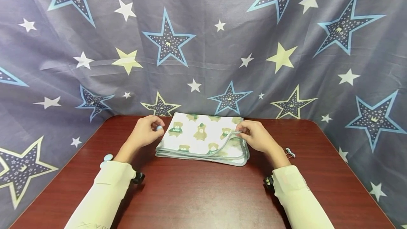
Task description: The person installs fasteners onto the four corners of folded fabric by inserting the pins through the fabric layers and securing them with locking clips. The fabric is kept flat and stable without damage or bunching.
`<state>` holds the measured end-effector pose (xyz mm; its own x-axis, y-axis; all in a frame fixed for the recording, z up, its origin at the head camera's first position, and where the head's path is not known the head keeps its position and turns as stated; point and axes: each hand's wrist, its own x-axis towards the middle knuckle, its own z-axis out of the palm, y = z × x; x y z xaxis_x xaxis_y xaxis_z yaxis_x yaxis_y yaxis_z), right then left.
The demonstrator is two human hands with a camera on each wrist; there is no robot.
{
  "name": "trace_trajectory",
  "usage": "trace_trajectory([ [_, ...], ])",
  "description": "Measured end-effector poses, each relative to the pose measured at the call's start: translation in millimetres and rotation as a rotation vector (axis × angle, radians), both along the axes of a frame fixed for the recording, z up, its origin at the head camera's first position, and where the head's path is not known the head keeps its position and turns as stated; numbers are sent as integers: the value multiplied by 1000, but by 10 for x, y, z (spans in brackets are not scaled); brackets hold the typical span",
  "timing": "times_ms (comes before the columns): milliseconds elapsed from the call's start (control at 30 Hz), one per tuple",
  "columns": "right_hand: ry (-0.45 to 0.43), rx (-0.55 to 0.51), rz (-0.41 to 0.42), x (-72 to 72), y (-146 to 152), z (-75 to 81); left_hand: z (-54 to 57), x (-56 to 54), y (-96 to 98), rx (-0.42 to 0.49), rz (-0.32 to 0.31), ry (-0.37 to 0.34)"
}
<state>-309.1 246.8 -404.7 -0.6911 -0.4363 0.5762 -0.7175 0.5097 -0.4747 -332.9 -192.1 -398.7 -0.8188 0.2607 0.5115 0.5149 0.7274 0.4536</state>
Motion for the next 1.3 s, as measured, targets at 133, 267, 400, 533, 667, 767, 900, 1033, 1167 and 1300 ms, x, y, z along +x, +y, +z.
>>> trace_trajectory([
  [133, 13, 1, -2, 3, 14, 3, 4, -33, 243, 106, -44, 1],
  [267, 22, 16, -8, 3, 16, 14, 1, -57, 480, 254, -92, -87],
  [400, 18, 28, -17, 7, 17, 27, -35, -87, 706, 611, -168, -325],
  [533, 12, 29, -24, 18, 14, 42, -71, -131, 918, 1107, -221, -585],
  [667, 8, 18, -18, 16, 13, 47, -96, -174, 1095, 1329, -193, -704],
  [767, 4, 11, -13, 13, 11, 45, -115, -179, 1213, 1312, -195, -706],
  [900, 1, 3, -3, 15, -3, 52, -133, -185, 1350, 1272, -230, -695],
  [1033, -7, 1, -2, 20, -13, 57, -146, -203, 1477, 1269, -257, -716],
  [1167, -3, 6, -5, 23, -14, 52, -160, -216, 1619, 1259, -269, -751],
  [1300, 0, 12, 2, 33, -22, 57, -171, -202, 1768, 1225, -279, -764],
])
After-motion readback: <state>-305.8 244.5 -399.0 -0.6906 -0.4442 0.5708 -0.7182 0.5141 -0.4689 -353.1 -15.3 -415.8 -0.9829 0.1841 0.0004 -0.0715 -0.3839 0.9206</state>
